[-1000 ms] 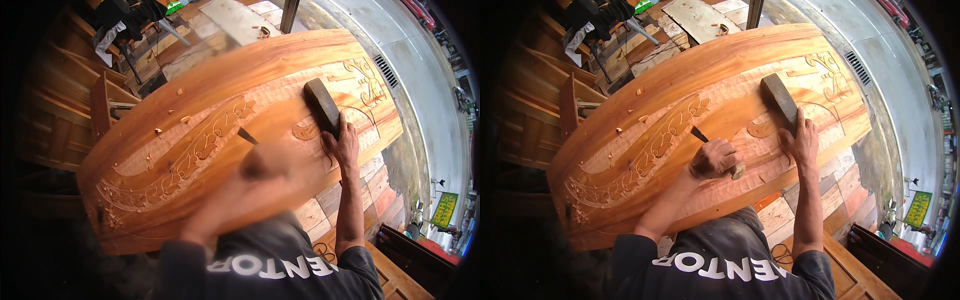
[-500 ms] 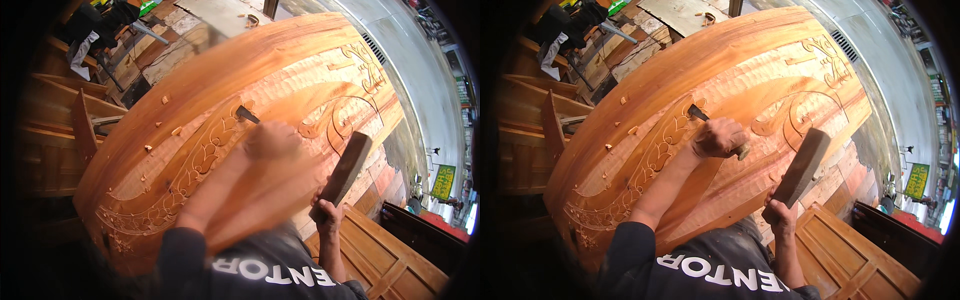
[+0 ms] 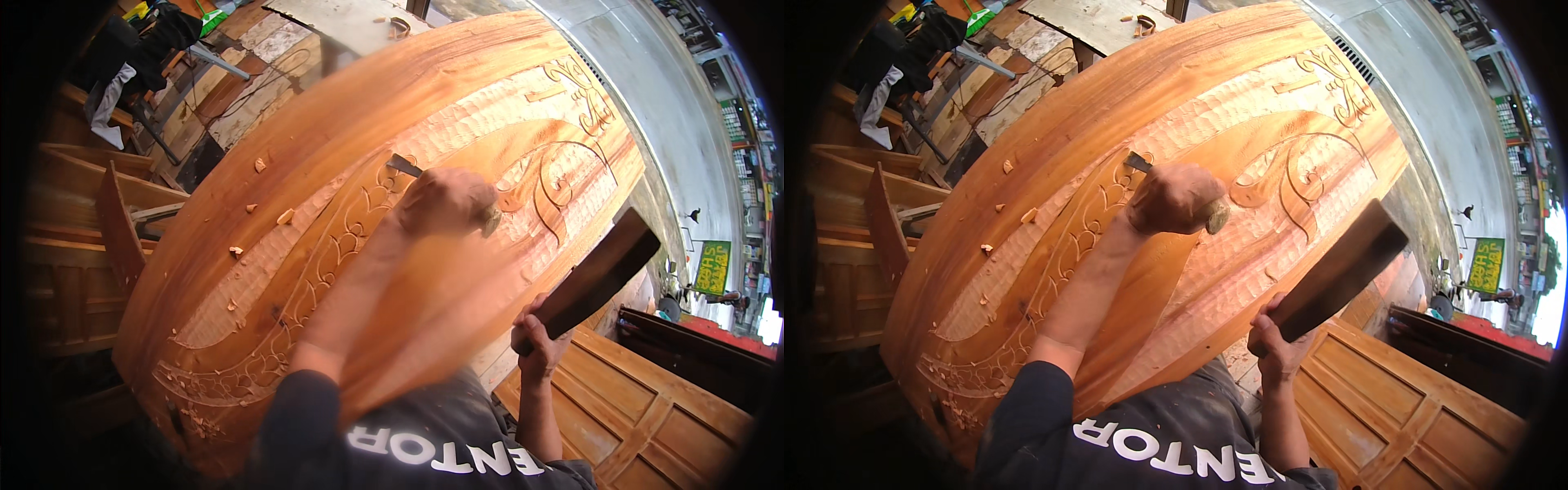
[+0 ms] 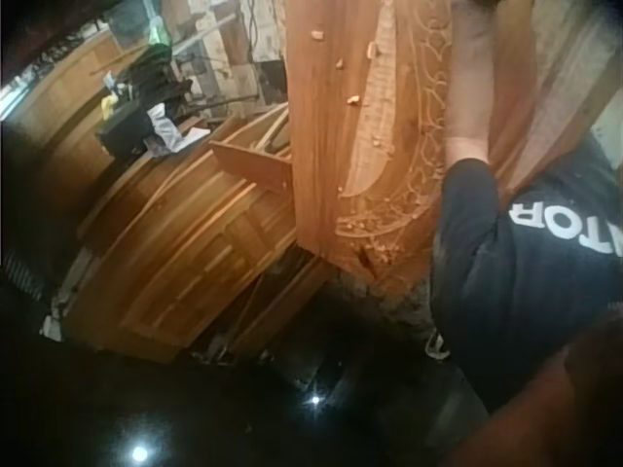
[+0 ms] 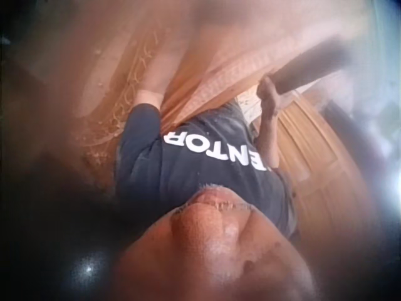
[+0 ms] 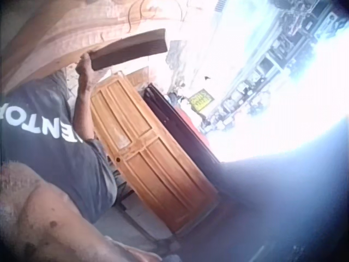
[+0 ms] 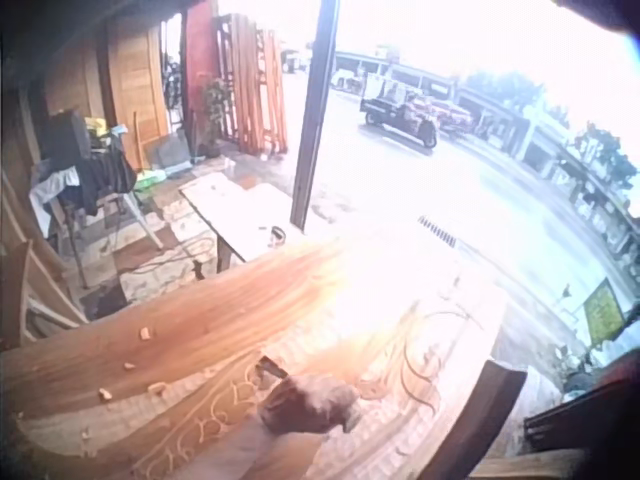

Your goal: The person carves a decorative floral pattern into a large wooden panel by striking a chisel with a wooden mallet.

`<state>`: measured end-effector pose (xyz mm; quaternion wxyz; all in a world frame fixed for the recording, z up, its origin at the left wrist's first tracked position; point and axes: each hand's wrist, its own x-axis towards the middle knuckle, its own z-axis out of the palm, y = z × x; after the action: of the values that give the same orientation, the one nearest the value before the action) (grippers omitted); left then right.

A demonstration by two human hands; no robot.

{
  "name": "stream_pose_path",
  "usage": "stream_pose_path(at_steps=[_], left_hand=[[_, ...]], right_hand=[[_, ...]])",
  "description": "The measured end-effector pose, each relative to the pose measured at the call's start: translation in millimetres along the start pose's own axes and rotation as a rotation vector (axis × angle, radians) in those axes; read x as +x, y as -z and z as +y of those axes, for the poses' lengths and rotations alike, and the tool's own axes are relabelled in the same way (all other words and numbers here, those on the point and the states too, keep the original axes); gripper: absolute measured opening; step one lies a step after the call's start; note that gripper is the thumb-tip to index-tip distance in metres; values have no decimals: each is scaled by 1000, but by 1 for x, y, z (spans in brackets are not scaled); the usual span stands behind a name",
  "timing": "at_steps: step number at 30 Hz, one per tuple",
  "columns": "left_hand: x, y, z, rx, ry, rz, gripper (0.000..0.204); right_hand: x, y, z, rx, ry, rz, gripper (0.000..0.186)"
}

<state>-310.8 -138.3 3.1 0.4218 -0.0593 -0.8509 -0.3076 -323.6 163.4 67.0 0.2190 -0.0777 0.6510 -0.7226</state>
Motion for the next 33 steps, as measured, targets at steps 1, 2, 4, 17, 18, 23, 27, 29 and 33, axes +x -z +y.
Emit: stream_pose_path(at_steps=[1,2,4,17,18,23,27,29,33], left_hand=[[1,-1,0,-1,-7,2,9],[1,-1,-3,2,20,40,11],[-1,0,-3,6,49,80,14],[2,-7,1,29,4,38,19],[2,-6,0,29,3,40,19],[-5,-4,-3,69,10,-60,15],[1,-6,1,81,-3,-8,16],[0,-1,0,153,49,-20,17],[-2,-5,-1,87,14,-34,17]], right_hand=[[2,-11,-2,1,7,2,36],[6,-25,-4,66,76,64,37],[7,-33,3,197,134,104,39],[3,-84,64,124,31,200,92],[10,-87,65,-369,266,99,96],[8,-89,42,-200,-49,-9,108],[5,-84,68,-230,-75,36,109],[15,-91,64,-337,55,-74,109],[3,-83,60,-74,-148,15,112]])
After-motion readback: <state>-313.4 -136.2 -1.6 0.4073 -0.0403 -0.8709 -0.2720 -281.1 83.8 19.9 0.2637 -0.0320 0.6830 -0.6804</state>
